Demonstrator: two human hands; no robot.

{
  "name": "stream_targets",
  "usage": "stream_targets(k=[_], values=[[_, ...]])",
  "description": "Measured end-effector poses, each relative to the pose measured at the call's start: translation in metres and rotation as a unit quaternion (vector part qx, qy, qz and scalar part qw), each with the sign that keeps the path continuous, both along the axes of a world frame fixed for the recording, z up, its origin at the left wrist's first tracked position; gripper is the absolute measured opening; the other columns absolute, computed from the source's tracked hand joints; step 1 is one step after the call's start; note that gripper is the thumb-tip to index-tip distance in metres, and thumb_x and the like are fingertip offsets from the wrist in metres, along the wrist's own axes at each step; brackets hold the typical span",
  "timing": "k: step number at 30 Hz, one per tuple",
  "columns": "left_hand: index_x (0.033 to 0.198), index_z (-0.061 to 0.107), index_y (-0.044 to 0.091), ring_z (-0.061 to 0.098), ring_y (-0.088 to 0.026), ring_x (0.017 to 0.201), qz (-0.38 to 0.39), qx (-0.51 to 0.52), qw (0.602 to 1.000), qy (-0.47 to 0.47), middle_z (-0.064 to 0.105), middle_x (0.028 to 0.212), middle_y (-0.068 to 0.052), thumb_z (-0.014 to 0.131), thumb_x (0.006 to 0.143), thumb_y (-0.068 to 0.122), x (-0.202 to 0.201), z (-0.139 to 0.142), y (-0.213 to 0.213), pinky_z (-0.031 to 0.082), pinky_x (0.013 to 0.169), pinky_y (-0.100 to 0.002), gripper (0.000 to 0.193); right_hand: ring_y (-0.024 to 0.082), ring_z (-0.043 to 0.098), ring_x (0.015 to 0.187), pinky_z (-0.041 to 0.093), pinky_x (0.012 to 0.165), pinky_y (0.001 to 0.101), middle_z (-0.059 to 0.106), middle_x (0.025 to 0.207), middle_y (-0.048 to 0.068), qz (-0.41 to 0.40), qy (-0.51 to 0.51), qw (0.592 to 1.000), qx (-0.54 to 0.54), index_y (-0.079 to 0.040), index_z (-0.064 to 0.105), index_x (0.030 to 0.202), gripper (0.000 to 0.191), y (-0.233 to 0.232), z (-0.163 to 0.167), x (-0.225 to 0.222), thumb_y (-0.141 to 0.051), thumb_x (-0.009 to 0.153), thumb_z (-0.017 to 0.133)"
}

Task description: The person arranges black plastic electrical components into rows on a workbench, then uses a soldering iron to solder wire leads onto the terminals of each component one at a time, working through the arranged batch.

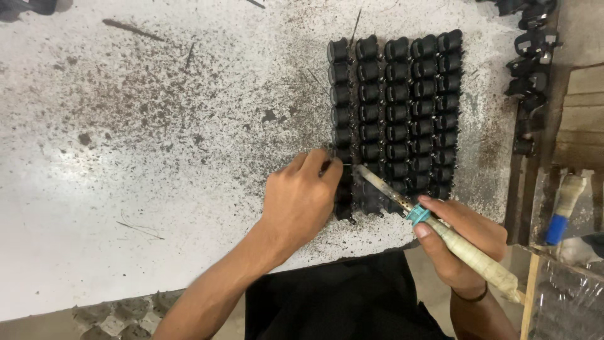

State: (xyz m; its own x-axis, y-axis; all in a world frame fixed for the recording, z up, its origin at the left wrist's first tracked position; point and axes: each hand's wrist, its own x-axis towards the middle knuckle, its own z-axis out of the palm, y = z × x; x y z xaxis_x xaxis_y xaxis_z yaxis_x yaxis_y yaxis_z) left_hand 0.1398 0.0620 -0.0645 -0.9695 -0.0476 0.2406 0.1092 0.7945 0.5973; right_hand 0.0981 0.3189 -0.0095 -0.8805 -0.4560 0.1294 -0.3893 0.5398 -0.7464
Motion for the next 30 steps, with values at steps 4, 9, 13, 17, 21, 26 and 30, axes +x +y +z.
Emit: stream_targets(k=[4, 9, 13, 17, 21, 26, 30], values=[[0.103, 0.074, -0.003, 0.071, -0.024, 0.078, -0.014, 0.005, 1.000, -0.010, 0.068, 0.094, -0.015, 0.069, 0.069, -0.005, -0.001, 0.001, 0.003, 0.059, 0.054, -0.034, 0.034, 0.017, 0.075, 0.076, 0.058, 0.066, 0.0219, 0.075, 0.094, 0.019, 0.009, 0.006, 1.000, -0.008, 0.007, 0.071, 0.117, 0.033, -0.003, 0.003, 0.000, -0.014, 0.092, 0.075], [0.102, 0.073, -0.002, 0.070, -0.025, 0.075, -0.003, 0.023, 1.000, -0.014, 0.067, 0.094, -0.014, 0.071, 0.069, -0.004, -0.002, 0.007, 0.001, 0.058, 0.052, -0.036, 0.033, 0.016, 0.074, 0.073, 0.057, 0.064, 0.0212, 0.075, 0.094, 0.018, -0.011, -0.015, 0.999, -0.034, 0.007, 0.071, 0.118, 0.035, -0.002, 0.009, -0.003, -0.013, 0.090, 0.074], [0.103, 0.072, -0.001, 0.070, -0.027, 0.079, 0.004, 0.023, 1.000, -0.003, 0.066, 0.096, -0.013, 0.071, 0.071, -0.001, -0.002, 0.008, -0.003, 0.058, 0.056, -0.037, 0.032, 0.018, 0.075, 0.076, 0.059, 0.070, 0.0233, 0.075, 0.092, 0.018, 0.008, 0.000, 0.999, -0.047, 0.007, 0.071, 0.119, 0.034, -0.005, 0.008, -0.008, -0.012, 0.091, 0.075], [0.103, 0.072, -0.001, 0.071, -0.027, 0.082, 0.001, 0.011, 1.000, 0.003, 0.065, 0.096, -0.012, 0.070, 0.071, 0.001, -0.003, 0.006, -0.003, 0.058, 0.056, -0.037, 0.033, 0.019, 0.074, 0.079, 0.057, 0.072, 0.0239, 0.075, 0.095, 0.020, 0.003, 0.006, 1.000, -0.013, 0.009, 0.071, 0.114, 0.032, -0.005, 0.008, -0.009, -0.013, 0.091, 0.075], [0.105, 0.072, -0.002, 0.070, -0.027, 0.081, -0.003, 0.006, 1.000, -0.007, 0.065, 0.095, -0.013, 0.070, 0.072, 0.002, -0.004, 0.005, -0.002, 0.058, 0.057, -0.037, 0.033, 0.019, 0.074, 0.076, 0.057, 0.069, 0.0233, 0.075, 0.094, 0.019, 0.001, 0.004, 1.000, -0.021, 0.008, 0.072, 0.118, 0.035, -0.001, 0.007, -0.008, -0.015, 0.091, 0.075], [0.104, 0.073, -0.003, 0.070, -0.024, 0.077, -0.005, 0.006, 1.000, -0.006, 0.066, 0.094, -0.014, 0.069, 0.074, -0.003, -0.005, 0.003, -0.001, 0.058, 0.053, -0.034, 0.030, 0.018, 0.075, 0.074, 0.059, 0.065, 0.0227, 0.075, 0.089, 0.018, 0.018, 0.000, 0.999, -0.034, 0.008, 0.071, 0.116, 0.035, 0.004, 0.000, -0.010, -0.015, 0.090, 0.075], [0.102, 0.073, -0.005, 0.071, -0.024, 0.077, -0.006, -0.005, 1.000, 0.000, 0.067, 0.094, -0.014, 0.070, 0.073, -0.006, -0.005, 0.003, -0.001, 0.059, 0.055, -0.033, 0.030, 0.017, 0.073, 0.071, 0.057, 0.062, 0.0220, 0.075, 0.093, 0.019, 0.002, -0.009, 0.999, -0.047, 0.008, 0.071, 0.117, 0.036, 0.006, 0.000, -0.010, -0.015, 0.091, 0.075]])
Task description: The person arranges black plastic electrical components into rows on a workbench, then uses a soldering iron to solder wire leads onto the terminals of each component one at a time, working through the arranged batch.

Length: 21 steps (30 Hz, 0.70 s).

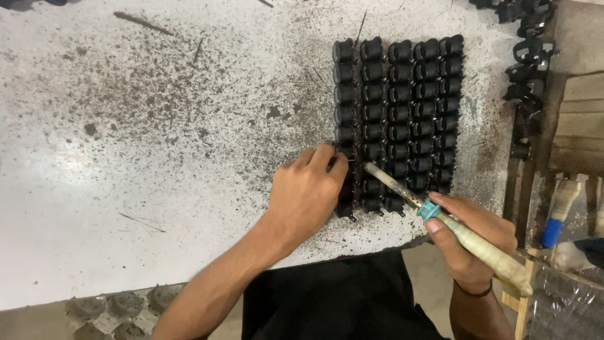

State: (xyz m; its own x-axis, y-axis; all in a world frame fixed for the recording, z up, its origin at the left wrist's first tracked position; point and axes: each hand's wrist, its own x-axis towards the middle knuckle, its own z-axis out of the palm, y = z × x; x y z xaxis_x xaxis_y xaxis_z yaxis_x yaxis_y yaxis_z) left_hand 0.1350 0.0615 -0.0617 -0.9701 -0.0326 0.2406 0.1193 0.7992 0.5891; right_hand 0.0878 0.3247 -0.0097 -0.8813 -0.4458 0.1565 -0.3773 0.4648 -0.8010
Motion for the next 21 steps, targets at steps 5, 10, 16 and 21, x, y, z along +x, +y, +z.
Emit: stream_targets(k=[5, 10, 16, 21], values=[[0.102, 0.073, -0.005, 0.071, -0.025, 0.078, -0.001, 0.004, 1.000, 0.003, 0.067, 0.095, -0.015, 0.070, 0.071, -0.004, 0.0008, 0.0014, -0.0009, 0.059, 0.056, -0.035, 0.032, 0.019, 0.074, 0.077, 0.057, 0.067, 0.0231, 0.075, 0.094, 0.020, 0.021, 0.026, 0.999, 0.009, 0.007, 0.071, 0.118, 0.034, -0.0015, 0.0005, 0.0015, -0.014, 0.093, 0.075], [0.103, 0.072, -0.004, 0.070, -0.026, 0.078, -0.002, 0.000, 1.000, -0.001, 0.066, 0.094, -0.014, 0.070, 0.070, -0.001, 0.0009, 0.0037, -0.0018, 0.059, 0.056, -0.036, 0.033, 0.016, 0.072, 0.067, 0.053, 0.058, 0.0208, 0.075, 0.089, 0.017, -0.009, -0.010, 1.000, 0.002, 0.008, 0.071, 0.118, 0.036, -0.0009, 0.0026, 0.0018, -0.014, 0.090, 0.074], [0.102, 0.073, -0.001, 0.070, -0.025, 0.078, 0.000, 0.012, 1.000, 0.012, 0.065, 0.093, -0.012, 0.070, 0.073, 0.001, 0.0015, 0.0031, 0.0011, 0.058, 0.057, -0.037, 0.029, 0.017, 0.074, 0.074, 0.057, 0.066, 0.0234, 0.075, 0.093, 0.018, 0.017, 0.021, 0.999, 0.019, 0.007, 0.071, 0.117, 0.034, -0.0046, 0.0009, 0.0009, -0.015, 0.091, 0.075], [0.103, 0.073, -0.002, 0.070, -0.023, 0.078, -0.002, 0.013, 1.000, 0.009, 0.066, 0.093, -0.012, 0.069, 0.077, -0.001, 0.0011, -0.0009, 0.0056, 0.058, 0.054, -0.034, 0.026, 0.017, 0.074, 0.074, 0.056, 0.063, 0.0221, 0.075, 0.094, 0.019, 0.007, 0.013, 0.999, 0.039, 0.006, 0.072, 0.118, 0.033, -0.0098, 0.0047, 0.0024, -0.015, 0.093, 0.075]])
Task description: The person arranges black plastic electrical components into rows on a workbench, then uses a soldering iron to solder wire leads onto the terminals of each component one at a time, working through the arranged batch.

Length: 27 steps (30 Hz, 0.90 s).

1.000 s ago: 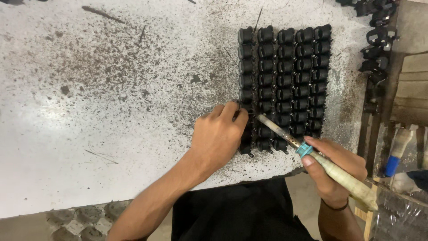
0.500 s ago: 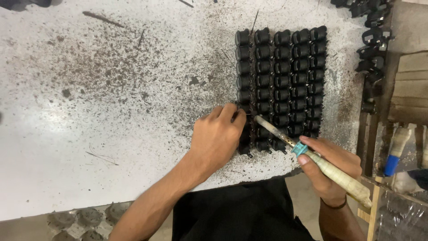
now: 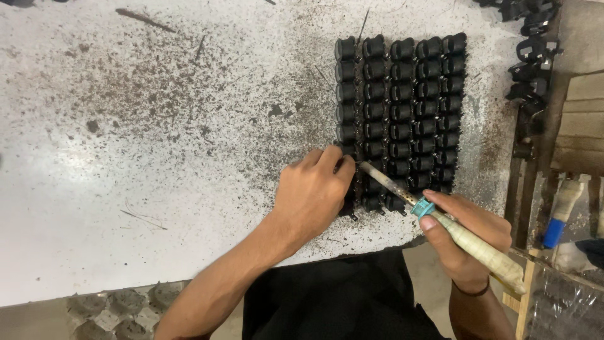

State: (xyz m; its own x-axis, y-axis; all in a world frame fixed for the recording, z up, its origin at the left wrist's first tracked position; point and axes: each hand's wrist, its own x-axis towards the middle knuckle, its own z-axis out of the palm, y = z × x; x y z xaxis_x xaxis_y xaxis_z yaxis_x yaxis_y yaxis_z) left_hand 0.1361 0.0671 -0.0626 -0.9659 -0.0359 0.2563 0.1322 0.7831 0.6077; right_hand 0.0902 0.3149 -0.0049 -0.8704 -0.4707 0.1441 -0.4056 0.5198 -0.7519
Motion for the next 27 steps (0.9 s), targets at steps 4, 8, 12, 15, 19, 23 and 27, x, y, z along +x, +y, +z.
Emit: stream_targets(k=[4, 8, 12, 15, 19, 23, 27], values=[[0.099, 0.074, -0.002, 0.070, -0.024, 0.077, -0.006, -0.004, 1.000, -0.007, 0.066, 0.092, -0.012, 0.071, 0.077, -0.001, 0.000, -0.002, 0.000, 0.058, 0.054, -0.034, 0.023, 0.016, 0.074, 0.070, 0.055, 0.056, 0.0198, 0.076, 0.090, 0.017, 0.009, 0.015, 1.000, 0.018, 0.004, 0.073, 0.116, 0.032, -0.002, 0.003, 0.001, -0.017, 0.092, 0.076], [0.101, 0.074, -0.003, 0.071, -0.023, 0.079, -0.012, -0.014, 1.000, -0.010, 0.067, 0.093, -0.013, 0.071, 0.077, -0.004, -0.001, 0.000, -0.002, 0.059, 0.055, -0.033, 0.025, 0.016, 0.073, 0.069, 0.054, 0.054, 0.0203, 0.076, 0.089, 0.017, 0.014, 0.018, 0.999, 0.034, 0.005, 0.073, 0.114, 0.033, -0.001, 0.003, -0.001, -0.019, 0.092, 0.076], [0.099, 0.073, -0.003, 0.070, -0.025, 0.078, -0.014, -0.002, 1.000, -0.013, 0.066, 0.092, -0.013, 0.070, 0.072, -0.002, 0.001, 0.003, -0.004, 0.059, 0.055, -0.035, 0.027, 0.017, 0.076, 0.073, 0.058, 0.060, 0.0214, 0.076, 0.095, 0.019, 0.023, 0.026, 0.999, 0.024, 0.004, 0.072, 0.116, 0.032, -0.002, 0.004, -0.002, -0.018, 0.093, 0.076], [0.096, 0.072, -0.001, 0.070, -0.025, 0.078, -0.011, -0.004, 1.000, -0.004, 0.064, 0.089, -0.012, 0.070, 0.075, 0.001, 0.001, 0.003, -0.002, 0.058, 0.054, -0.037, 0.021, 0.018, 0.076, 0.076, 0.059, 0.063, 0.0227, 0.076, 0.096, 0.019, 0.025, 0.031, 0.999, 0.027, 0.003, 0.072, 0.118, 0.032, -0.005, 0.007, -0.001, -0.016, 0.093, 0.077], [0.093, 0.071, 0.000, 0.069, -0.026, 0.080, -0.015, -0.003, 1.000, -0.012, 0.063, 0.089, -0.012, 0.069, 0.075, 0.002, -0.002, 0.003, 0.001, 0.058, 0.054, -0.037, 0.018, 0.018, 0.074, 0.071, 0.056, 0.060, 0.0252, 0.075, 0.088, 0.018, 0.026, 0.025, 0.997, 0.064, 0.006, 0.073, 0.115, 0.033, -0.013, 0.015, -0.001, -0.013, 0.088, 0.077], [0.095, 0.070, -0.001, 0.069, -0.027, 0.081, -0.023, 0.014, 1.000, -0.001, 0.062, 0.089, -0.012, 0.070, 0.073, 0.002, -0.004, 0.003, 0.003, 0.058, 0.057, -0.038, 0.022, 0.018, 0.074, 0.070, 0.056, 0.060, 0.0252, 0.074, 0.088, 0.018, 0.055, 0.033, 0.995, 0.072, 0.006, 0.072, 0.116, 0.032, -0.021, 0.026, -0.003, -0.010, 0.088, 0.076], [0.094, 0.068, -0.001, 0.069, -0.029, 0.079, -0.038, 0.037, 0.998, -0.020, 0.063, 0.089, -0.014, 0.074, 0.067, 0.003, -0.004, -0.002, 0.007, 0.057, 0.054, -0.039, 0.029, 0.020, 0.074, 0.071, 0.055, 0.058, 0.0265, 0.074, 0.084, 0.018, 0.054, 0.033, 0.995, 0.071, 0.007, 0.072, 0.113, 0.032, -0.030, 0.030, -0.003, -0.008, 0.085, 0.076]])
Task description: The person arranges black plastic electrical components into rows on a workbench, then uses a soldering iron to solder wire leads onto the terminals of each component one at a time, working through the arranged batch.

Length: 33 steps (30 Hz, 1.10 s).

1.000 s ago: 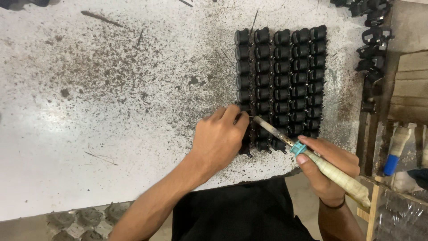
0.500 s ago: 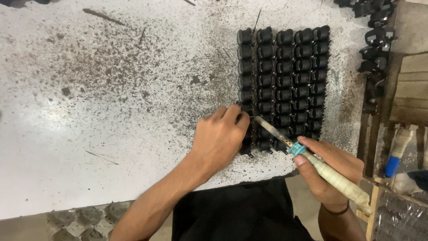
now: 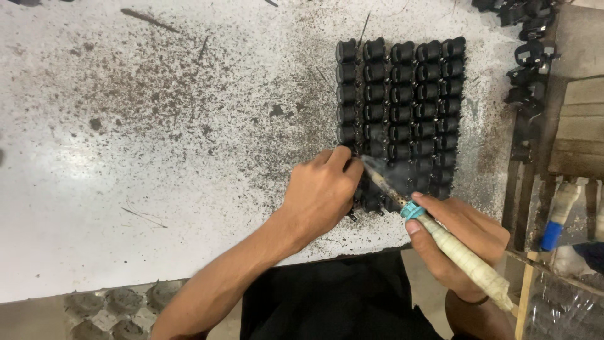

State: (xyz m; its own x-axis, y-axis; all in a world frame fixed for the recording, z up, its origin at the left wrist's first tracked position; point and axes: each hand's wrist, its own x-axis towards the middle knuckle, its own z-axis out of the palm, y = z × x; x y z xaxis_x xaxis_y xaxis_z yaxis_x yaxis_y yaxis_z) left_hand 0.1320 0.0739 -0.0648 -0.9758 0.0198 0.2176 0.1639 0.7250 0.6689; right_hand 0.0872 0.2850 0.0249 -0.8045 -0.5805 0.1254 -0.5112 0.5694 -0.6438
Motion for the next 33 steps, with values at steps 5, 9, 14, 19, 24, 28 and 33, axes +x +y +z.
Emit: stream_targets(k=[5, 9, 14, 19, 24, 28, 33], values=[[0.104, 0.066, -0.001, 0.070, -0.030, 0.078, 0.016, 0.028, 0.999, 0.007, 0.063, 0.091, -0.013, 0.075, 0.075, 0.002, -0.004, -0.003, 0.002, 0.057, 0.057, -0.040, 0.031, 0.021, 0.073, 0.072, 0.056, 0.059, 0.0272, 0.074, 0.086, 0.020, 0.050, 0.056, 0.997, 0.007, 0.008, 0.071, 0.111, 0.030, 0.003, -0.002, -0.001, -0.006, 0.086, 0.077], [0.099, 0.065, -0.004, 0.069, -0.028, 0.067, -0.001, -0.022, 0.997, -0.068, 0.064, 0.091, -0.017, 0.073, 0.070, 0.000, 0.007, 0.034, -0.015, 0.055, 0.048, -0.037, 0.030, 0.016, 0.075, 0.068, 0.057, 0.054, 0.0240, 0.077, 0.088, 0.018, -0.019, -0.013, 0.999, -0.035, 0.006, 0.072, 0.115, 0.031, 0.022, -0.004, -0.006, -0.011, 0.088, 0.075], [0.110, 0.072, 0.000, 0.060, -0.019, 0.060, 0.080, 0.013, 0.992, 0.097, 0.061, 0.083, -0.002, 0.072, 0.093, -0.004, 0.016, 0.084, -0.039, 0.048, 0.046, -0.036, 0.017, 0.016, 0.075, 0.072, 0.058, 0.058, 0.0222, 0.075, 0.092, 0.018, -0.091, -0.055, 0.979, -0.175, 0.006, 0.071, 0.121, 0.035, 0.035, -0.036, -0.006, -0.018, 0.097, 0.072], [0.113, 0.071, -0.001, 0.068, -0.024, 0.081, 0.072, -0.039, 0.995, 0.061, 0.062, 0.101, -0.010, 0.067, 0.074, -0.005, -0.011, 0.049, -0.028, 0.056, 0.054, -0.032, 0.039, 0.018, 0.073, 0.071, 0.057, 0.063, 0.0230, 0.074, 0.088, 0.018, -0.063, -0.051, 0.982, -0.171, 0.008, 0.070, 0.119, 0.037, 0.047, -0.057, 0.004, -0.016, 0.092, 0.074], [0.108, 0.073, 0.002, 0.069, -0.024, 0.079, 0.068, -0.007, 0.998, 0.012, 0.063, 0.098, -0.009, 0.069, 0.076, -0.001, 0.005, 0.011, -0.019, 0.056, 0.053, -0.036, 0.033, 0.018, 0.073, 0.073, 0.057, 0.068, 0.0239, 0.074, 0.090, 0.020, -0.068, -0.052, 0.986, -0.144, 0.008, 0.071, 0.117, 0.038, 0.048, -0.049, 0.008, -0.016, 0.089, 0.074], [0.109, 0.072, 0.001, 0.068, -0.025, 0.083, 0.047, -0.014, 0.999, 0.022, 0.062, 0.098, -0.010, 0.068, 0.076, 0.002, 0.010, 0.005, -0.017, 0.057, 0.057, -0.037, 0.034, 0.018, 0.071, 0.073, 0.055, 0.069, 0.0240, 0.073, 0.089, 0.019, -0.073, -0.048, 0.992, -0.089, 0.009, 0.071, 0.118, 0.039, 0.041, -0.034, 0.010, -0.016, 0.089, 0.074], [0.108, 0.072, 0.000, 0.067, -0.025, 0.082, 0.037, -0.034, 0.999, 0.009, 0.063, 0.097, -0.010, 0.070, 0.073, 0.004, 0.007, 0.004, -0.016, 0.057, 0.056, -0.036, 0.035, 0.017, 0.070, 0.069, 0.054, 0.065, 0.0225, 0.073, 0.087, 0.017, -0.081, -0.042, 0.991, -0.099, 0.009, 0.071, 0.118, 0.037, 0.037, -0.029, 0.010, -0.017, 0.091, 0.073]])
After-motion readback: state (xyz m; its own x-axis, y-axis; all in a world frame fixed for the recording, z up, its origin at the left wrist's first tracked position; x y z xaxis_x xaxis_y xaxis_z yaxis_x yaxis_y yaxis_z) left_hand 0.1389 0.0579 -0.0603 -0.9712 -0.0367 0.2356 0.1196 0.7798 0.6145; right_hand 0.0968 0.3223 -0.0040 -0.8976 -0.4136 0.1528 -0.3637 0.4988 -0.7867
